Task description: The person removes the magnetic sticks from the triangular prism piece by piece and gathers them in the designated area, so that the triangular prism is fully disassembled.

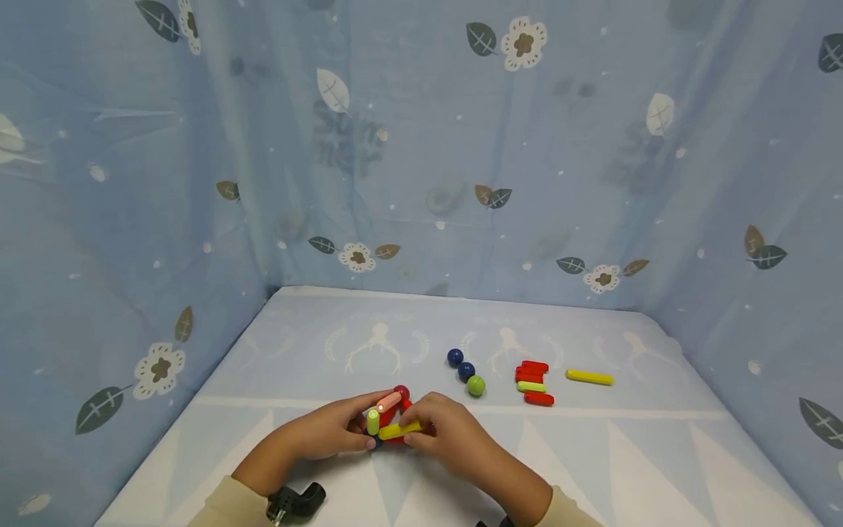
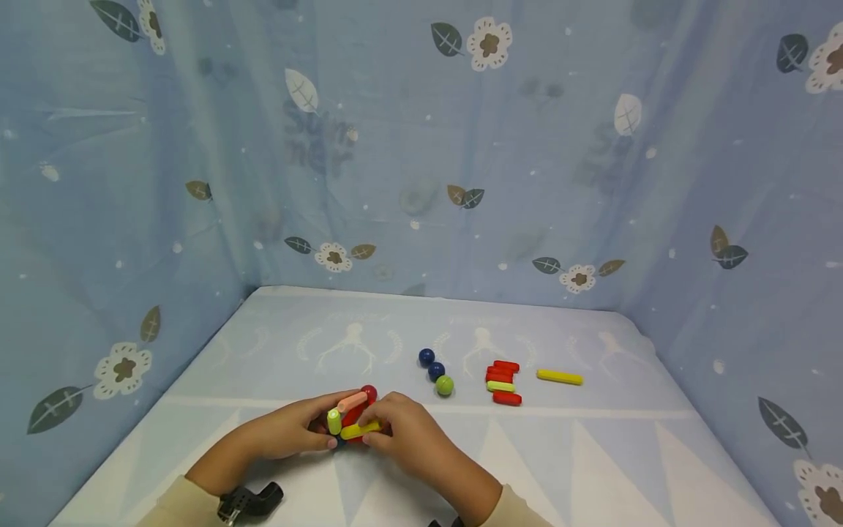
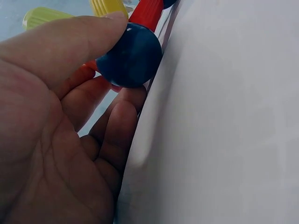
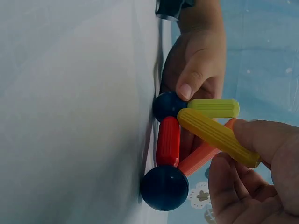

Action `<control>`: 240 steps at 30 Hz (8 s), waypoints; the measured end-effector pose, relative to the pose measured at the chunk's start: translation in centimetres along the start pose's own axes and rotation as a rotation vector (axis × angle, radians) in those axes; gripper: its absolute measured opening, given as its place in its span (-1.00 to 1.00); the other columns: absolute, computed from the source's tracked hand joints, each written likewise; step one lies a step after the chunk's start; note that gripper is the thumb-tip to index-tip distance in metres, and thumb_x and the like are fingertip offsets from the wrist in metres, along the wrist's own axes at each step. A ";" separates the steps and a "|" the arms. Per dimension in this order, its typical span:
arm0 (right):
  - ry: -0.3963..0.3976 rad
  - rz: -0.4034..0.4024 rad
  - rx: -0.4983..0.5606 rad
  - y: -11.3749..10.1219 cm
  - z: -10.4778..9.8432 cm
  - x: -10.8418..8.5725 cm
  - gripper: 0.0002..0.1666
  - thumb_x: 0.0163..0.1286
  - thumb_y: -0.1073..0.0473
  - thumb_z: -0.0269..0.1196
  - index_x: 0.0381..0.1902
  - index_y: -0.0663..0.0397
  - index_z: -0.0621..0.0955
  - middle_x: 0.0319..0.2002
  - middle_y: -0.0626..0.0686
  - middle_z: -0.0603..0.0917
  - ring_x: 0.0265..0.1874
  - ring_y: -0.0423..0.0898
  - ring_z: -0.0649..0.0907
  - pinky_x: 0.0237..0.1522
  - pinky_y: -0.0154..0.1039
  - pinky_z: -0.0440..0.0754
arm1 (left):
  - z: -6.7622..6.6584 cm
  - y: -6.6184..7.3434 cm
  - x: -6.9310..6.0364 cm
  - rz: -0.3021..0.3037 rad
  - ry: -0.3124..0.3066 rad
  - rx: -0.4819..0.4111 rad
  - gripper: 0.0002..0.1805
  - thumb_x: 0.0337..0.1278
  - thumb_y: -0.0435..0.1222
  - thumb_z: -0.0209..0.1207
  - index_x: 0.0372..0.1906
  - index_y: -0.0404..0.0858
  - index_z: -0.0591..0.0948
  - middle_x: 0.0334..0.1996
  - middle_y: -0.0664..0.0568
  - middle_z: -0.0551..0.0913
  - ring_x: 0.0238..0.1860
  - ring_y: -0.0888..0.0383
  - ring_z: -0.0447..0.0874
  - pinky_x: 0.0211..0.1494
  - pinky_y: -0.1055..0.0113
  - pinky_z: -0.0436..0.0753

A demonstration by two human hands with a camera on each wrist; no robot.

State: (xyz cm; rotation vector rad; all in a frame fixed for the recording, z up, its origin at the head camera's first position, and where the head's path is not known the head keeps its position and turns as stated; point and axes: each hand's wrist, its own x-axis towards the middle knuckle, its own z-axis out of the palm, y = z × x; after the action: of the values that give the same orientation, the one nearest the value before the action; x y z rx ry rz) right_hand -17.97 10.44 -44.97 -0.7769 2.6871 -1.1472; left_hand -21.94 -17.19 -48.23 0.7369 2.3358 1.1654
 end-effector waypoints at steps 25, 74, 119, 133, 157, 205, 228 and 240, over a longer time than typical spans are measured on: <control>0.023 0.085 0.087 1.0 0.4 0.3 -0.88 0.38 0.10 0.47 -0.24 -0.35 0.78 -0.26 -0.29 0.71 -0.25 -0.22 0.64 -0.20 -0.38 0.67 | -0.1 0.2 -0.3 -0.006 0.016 0.009 -0.15 0.32 -0.14 0.41 0.62 0.23 0.29 0.30 0.01 0.60 0.02 0.16 0.66 0.08 0.21 0.66; 0.533 0.583 0.319 18.6 -15.9 -8.1 -0.46 0.63 0.15 0.19 0.44 0.24 0.44 0.31 0.30 0.47 -0.09 -0.18 0.74 -0.09 -0.42 0.72 | 0.0 0.0 0.0 -0.085 0.026 0.016 -0.14 0.23 -0.11 0.47 0.56 0.37 0.33 0.14 0.12 0.61 -0.02 0.13 0.62 0.06 0.16 0.64; 0.666 0.817 0.329 22.0 -16.9 -10.2 -0.35 0.65 0.17 0.13 0.58 0.26 0.31 0.46 0.37 0.36 -0.22 -0.31 0.65 -0.32 -0.50 0.66 | 0.2 0.0 0.1 -0.082 0.037 0.020 -0.15 0.25 -0.11 0.45 0.58 0.31 0.33 0.16 0.12 0.61 0.00 0.13 0.60 0.10 0.13 0.62; 0.461 0.558 0.134 11.4 -12.2 -6.4 -0.53 0.61 0.03 0.21 0.36 0.06 0.54 0.25 0.19 0.58 0.02 0.07 0.67 0.04 -0.07 0.74 | 0.2 0.0 0.1 -0.076 0.025 0.006 -0.15 0.27 -0.11 0.45 0.58 0.32 0.32 0.20 0.11 0.59 0.02 0.14 0.60 0.10 0.14 0.62; 0.119 0.177 0.136 1.4 -3.3 -0.5 -0.77 0.46 0.11 0.37 0.05 -0.22 0.71 -0.11 -0.12 0.69 -0.16 -0.10 0.67 -0.19 -0.21 0.73 | 0.0 0.1 0.0 -0.084 0.033 0.012 -0.14 0.24 -0.10 0.46 0.58 0.30 0.33 0.18 0.09 0.61 -0.02 0.10 0.59 0.06 0.12 0.60; 0.213 -0.098 -0.152 -1.7 1.5 3.1 -0.91 0.53 0.10 0.31 -0.06 -0.17 0.66 -0.23 -0.21 0.59 -0.24 -0.29 0.59 -0.12 -0.32 0.66 | -0.1 0.2 -0.3 0.018 0.003 0.070 -0.16 0.36 -0.09 0.37 0.64 0.19 0.25 -0.18 0.16 0.64 -0.28 0.20 0.55 -0.21 0.29 0.54; 0.270 0.255 0.035 1.2 -1.4 3.4 -0.81 0.50 0.13 0.33 0.02 -0.06 0.73 -0.25 -0.04 0.66 -0.37 -0.07 0.56 -0.41 -0.25 0.59 | 0.1 0.5 0.1 -0.052 0.020 0.071 -0.15 0.31 -0.07 0.41 0.60 0.36 0.28 -0.25 0.12 0.60 -0.25 0.17 0.56 -0.16 0.21 0.54; 0.180 0.370 0.123 3.7 -1.1 3.3 -0.91 0.41 0.22 0.38 -0.14 0.02 0.73 -0.30 -0.02 0.69 -0.39 -0.05 0.59 -0.39 -0.22 0.60 | 0.4 0.1 -0.3 -0.058 0.021 0.061 -0.14 0.28 -0.11 0.44 0.59 0.37 0.29 -0.22 0.11 0.61 -0.21 0.14 0.57 -0.14 0.20 0.54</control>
State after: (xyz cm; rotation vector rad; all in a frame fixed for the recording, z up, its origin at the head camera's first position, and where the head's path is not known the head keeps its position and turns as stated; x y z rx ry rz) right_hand -22.67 11.58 -46.51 -0.1520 2.7066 -1.3185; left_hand -21.47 -17.06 -48.29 0.6763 2.4030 1.0871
